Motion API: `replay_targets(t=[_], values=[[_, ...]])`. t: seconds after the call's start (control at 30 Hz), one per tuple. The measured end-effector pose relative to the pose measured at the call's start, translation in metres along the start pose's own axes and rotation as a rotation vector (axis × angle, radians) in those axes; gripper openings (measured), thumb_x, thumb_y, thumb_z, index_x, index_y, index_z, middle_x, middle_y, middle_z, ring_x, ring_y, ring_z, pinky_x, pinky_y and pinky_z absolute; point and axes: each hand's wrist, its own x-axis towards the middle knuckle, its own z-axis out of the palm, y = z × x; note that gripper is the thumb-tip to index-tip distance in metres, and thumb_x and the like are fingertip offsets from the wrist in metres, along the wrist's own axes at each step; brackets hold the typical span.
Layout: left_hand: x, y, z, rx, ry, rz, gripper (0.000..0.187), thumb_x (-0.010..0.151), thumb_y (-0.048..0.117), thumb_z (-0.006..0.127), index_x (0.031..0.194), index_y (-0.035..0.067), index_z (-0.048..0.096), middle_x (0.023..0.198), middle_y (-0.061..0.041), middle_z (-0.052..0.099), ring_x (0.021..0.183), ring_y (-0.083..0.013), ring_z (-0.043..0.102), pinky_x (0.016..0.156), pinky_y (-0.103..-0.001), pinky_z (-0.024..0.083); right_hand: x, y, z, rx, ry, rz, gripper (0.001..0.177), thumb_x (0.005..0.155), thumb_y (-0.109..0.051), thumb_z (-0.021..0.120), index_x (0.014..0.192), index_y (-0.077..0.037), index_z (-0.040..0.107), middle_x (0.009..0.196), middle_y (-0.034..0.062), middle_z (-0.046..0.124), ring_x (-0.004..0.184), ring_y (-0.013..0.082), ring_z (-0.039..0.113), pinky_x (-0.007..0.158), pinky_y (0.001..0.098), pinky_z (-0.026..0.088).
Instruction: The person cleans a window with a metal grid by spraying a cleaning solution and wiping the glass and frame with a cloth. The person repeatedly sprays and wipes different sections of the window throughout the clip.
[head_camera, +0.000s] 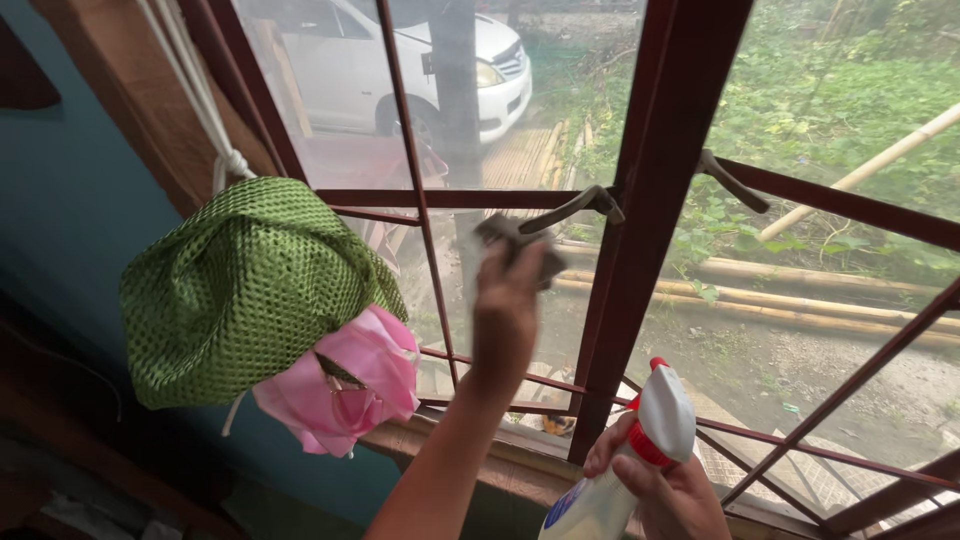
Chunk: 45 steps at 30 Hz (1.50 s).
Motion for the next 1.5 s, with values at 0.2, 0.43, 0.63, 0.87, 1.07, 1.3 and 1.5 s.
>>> replay_targets(t=[0.2,0.43,0.63,0.87,1.07,1.3,1.5], values=[[0.017,-0.007,0.032,0.215,-0.115,0.425,0.031,0.092,0.002,0.070,0.118,0.018,0.074,0.126,-0.009,0.068,0.113,-0.0262,0.066,0.101,-0.044,0.054,-0.005,0.000,-0.005,0.026,0.017,-0.014,0.038,0.078,-0.018,0.076,0.108,0.000,0.060,0.079,0.0167,0.063,0.087,0.0342,0.069,0.088,0.0569,0.055],[0.012,-0.015,0.018,0.441,0.089,0.161,0.038,0.089,0.002,0.073,0.121,0.021,0.079,0.121,-0.007,0.067,0.110,-0.0300,0.065,0.100,-0.043,0.057,-0.011,-0.010,-0.008,-0.108,0.071,-0.094,0.041,0.082,-0.021,0.076,0.113,-0.002,0.058,0.090,0.0124,0.064,0.091,0.0243,0.066,0.084,0.0461,0.051],[0.013,-0.018,0.017,0.317,-0.122,0.358,0.021,0.092,0.007,0.076,0.108,0.020,0.076,0.126,-0.004,0.067,0.116,-0.0266,0.066,0.088,-0.041,0.060,-0.007,-0.044,0.005,-0.376,0.017,-0.135,0.031,0.089,-0.023,0.073,0.108,-0.001,0.063,0.093,0.0127,0.069,0.089,0.0242,0.072,0.076,0.0460,0.064],[-0.010,-0.027,0.011,0.354,-0.113,0.131,0.024,0.091,0.004,0.075,0.111,0.017,0.076,0.124,-0.010,0.063,0.112,-0.0327,0.064,0.086,-0.036,0.063,-0.017,-0.072,0.023,-0.663,0.014,-0.042,0.059,0.082,-0.024,0.072,0.135,-0.010,0.050,0.114,0.0061,0.067,0.102,0.0222,0.066,0.085,0.0425,0.058],[-0.014,-0.037,-0.021,0.393,-0.247,0.077,0.025,0.089,0.007,0.079,0.105,0.023,0.068,0.125,-0.005,0.062,0.113,-0.0307,0.066,0.088,-0.038,0.061,-0.025,-0.085,0.020,-0.693,-0.016,-0.037,0.065,0.082,-0.012,0.071,0.142,-0.006,0.048,0.119,0.0111,0.062,0.116,0.0237,0.064,0.097,0.0406,0.054],[-0.049,0.032,-0.034,-0.754,-0.228,-0.753,0.052,0.092,0.003,0.050,0.144,0.008,0.044,0.129,-0.012,0.060,0.116,-0.0216,0.066,0.098,-0.034,0.060,-0.027,-0.057,0.013,-0.381,-0.098,-0.009,0.065,0.081,-0.008,0.069,0.142,-0.005,0.048,0.123,0.0123,0.069,0.097,0.0224,0.073,0.081,0.0397,0.064],[-0.103,0.058,-0.043,-1.244,-0.214,-0.907,0.052,0.093,0.013,0.036,0.142,0.000,0.050,0.133,-0.018,0.063,0.116,-0.0228,0.065,0.104,-0.037,0.054,-0.030,-0.025,0.017,-0.352,-0.075,0.177,0.059,0.080,-0.011,0.077,0.135,-0.008,0.056,0.103,0.0101,0.073,0.080,0.0181,0.070,0.072,0.0341,0.061]])
